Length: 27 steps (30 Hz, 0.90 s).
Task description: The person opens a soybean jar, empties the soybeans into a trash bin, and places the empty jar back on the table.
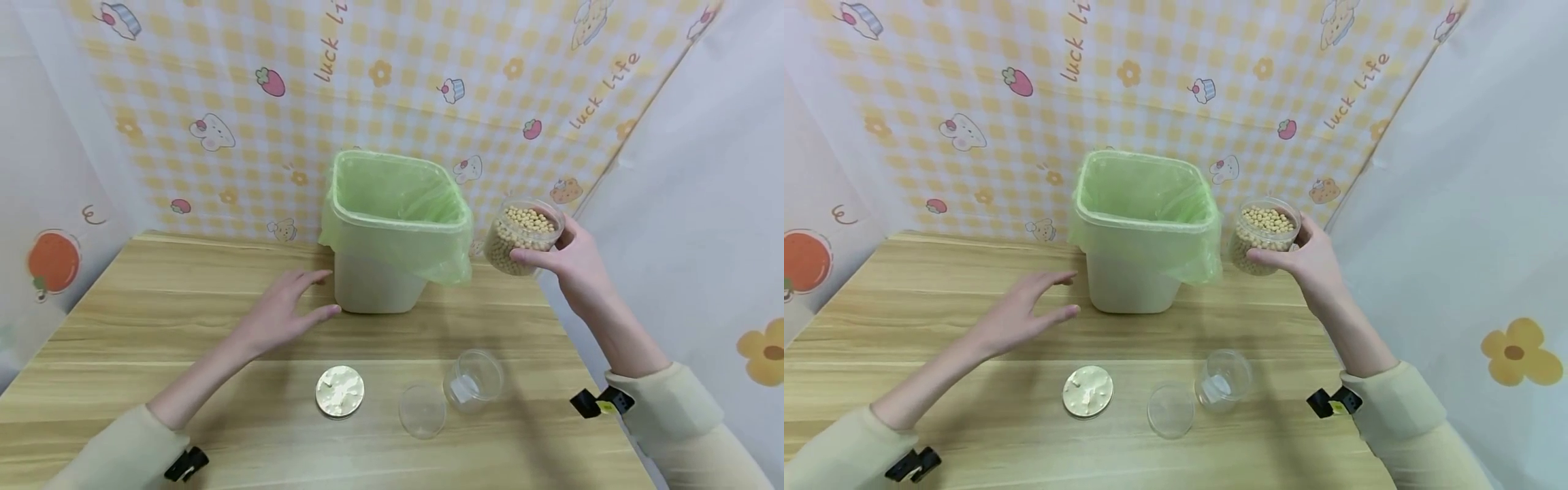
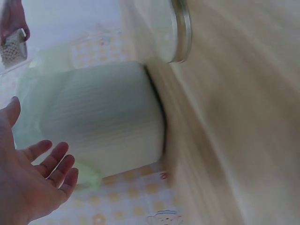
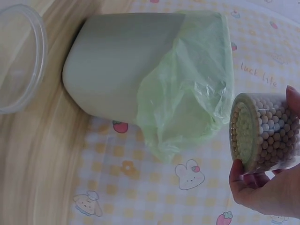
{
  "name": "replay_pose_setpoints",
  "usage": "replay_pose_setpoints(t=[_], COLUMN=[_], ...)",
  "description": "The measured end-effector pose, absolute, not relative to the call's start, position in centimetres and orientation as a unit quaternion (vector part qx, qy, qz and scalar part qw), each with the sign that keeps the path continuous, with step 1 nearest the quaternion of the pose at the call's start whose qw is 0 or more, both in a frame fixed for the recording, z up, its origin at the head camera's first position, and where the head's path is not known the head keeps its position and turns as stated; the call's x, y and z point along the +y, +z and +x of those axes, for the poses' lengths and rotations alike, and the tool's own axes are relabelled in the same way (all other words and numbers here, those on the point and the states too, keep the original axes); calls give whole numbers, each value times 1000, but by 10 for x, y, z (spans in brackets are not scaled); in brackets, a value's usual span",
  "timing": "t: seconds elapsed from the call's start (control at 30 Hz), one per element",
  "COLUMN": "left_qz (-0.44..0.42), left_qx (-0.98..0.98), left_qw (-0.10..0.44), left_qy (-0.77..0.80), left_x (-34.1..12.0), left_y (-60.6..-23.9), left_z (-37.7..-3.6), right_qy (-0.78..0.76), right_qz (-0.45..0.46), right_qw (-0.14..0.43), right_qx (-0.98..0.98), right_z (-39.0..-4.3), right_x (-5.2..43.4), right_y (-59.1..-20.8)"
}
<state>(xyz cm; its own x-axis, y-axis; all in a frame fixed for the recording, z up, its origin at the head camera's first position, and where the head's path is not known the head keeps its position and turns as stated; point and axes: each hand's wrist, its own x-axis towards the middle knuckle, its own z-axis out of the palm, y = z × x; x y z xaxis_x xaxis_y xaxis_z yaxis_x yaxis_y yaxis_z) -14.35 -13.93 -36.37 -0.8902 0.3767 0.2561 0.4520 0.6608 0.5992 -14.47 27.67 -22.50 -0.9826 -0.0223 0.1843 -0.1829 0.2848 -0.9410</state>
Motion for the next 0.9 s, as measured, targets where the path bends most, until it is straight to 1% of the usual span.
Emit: replay_pose_setpoints(t=[0.2, 0.43, 0.7, 0.9], left_qz=[-211, -204, -175, -162], left_qx=[-907, -888, -879, -874], left_qw=[52, 79, 85, 83], left_qy=[-362, -404, -436, -450], left_x=[-140, -141, -140, -139], left_y=[-343, -320, -298, -287], left_z=[-156, -175, -193, -206], right_qy=[584, 569, 558, 535], right_qz=[63, 66, 87, 81], right_qw=[64, 50, 50, 49], right_qx=[-807, -818, -824, -839], right_z=[-153, -163, -175, -183], right_x=[275, 274, 266, 259], right_y=[-217, -205, -189, -178])
